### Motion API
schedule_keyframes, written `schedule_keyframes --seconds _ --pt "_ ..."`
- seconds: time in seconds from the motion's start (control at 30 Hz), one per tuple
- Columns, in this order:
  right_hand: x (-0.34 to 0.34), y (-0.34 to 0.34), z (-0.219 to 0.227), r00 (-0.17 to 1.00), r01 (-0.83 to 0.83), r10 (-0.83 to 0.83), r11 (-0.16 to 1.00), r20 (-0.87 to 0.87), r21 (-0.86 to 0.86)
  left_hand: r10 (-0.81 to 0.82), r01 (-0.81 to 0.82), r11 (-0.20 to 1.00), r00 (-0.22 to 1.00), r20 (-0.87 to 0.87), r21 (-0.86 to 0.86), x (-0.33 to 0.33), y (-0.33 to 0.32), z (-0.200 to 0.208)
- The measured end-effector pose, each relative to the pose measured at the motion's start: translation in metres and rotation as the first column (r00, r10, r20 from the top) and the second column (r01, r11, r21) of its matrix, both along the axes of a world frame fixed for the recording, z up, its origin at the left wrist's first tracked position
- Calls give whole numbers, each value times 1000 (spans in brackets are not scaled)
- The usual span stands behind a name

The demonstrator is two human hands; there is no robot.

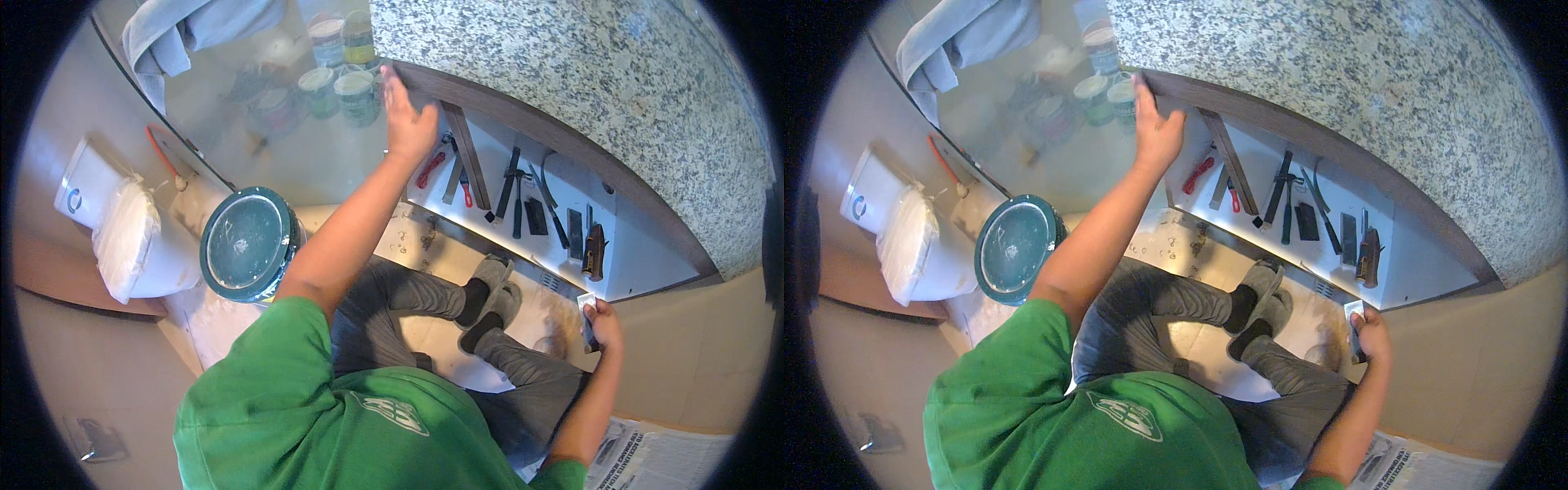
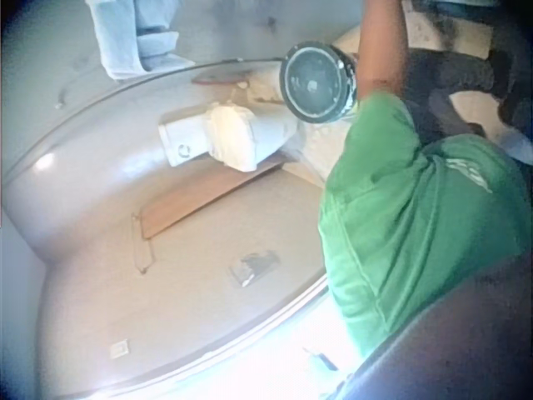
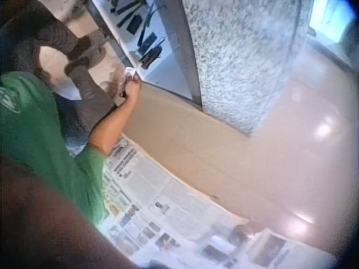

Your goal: The person sits inside a cabinet and uses a scraper to remove material from the cabinet's interior surfaces. The person switches between different scrapers and works on the side walls and bottom of the cabinet.

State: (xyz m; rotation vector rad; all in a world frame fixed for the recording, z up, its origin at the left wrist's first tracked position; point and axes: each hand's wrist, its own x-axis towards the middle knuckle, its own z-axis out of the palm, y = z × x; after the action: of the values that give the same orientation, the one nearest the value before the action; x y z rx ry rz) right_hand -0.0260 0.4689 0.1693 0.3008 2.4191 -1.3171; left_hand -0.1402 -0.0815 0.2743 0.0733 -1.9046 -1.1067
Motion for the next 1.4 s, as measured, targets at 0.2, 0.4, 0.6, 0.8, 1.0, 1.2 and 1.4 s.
schedule_keyframes --seconds 0.2,0.4,0.6,0.8,1.0,1.2,1.4 --pt "0 0 -1 999 16 -18 999 51 35 49 -35 992 992 -120 118 -13 9 35" --pt "0 4 -10 999 38 -37 999 28 -15 -45 67 982 991 -127 177 -4 -5 39" --pt "-5 8 -18 999 8 -9 1000 42 19 55 -52 977 998 -12 208 -3 -10 -14" --pt "4 2 -21 990 -65 54 995 -130 -81 84 -126 968 978 193 217 12 2 -71" --pt "31 -74 53 1000 -3 -14 791 -22 -611 13 -124 955 925 379 270 16 -7 -140" --pt "43 -156 207 878 -303 -12 761 -479 -573 -50 -159 944 798 600 289 9 -18 -175" --pt "24 -219 399 301 -217 263 955 -917 203 -238 -17 899 819 522 437 20 -38 -108"
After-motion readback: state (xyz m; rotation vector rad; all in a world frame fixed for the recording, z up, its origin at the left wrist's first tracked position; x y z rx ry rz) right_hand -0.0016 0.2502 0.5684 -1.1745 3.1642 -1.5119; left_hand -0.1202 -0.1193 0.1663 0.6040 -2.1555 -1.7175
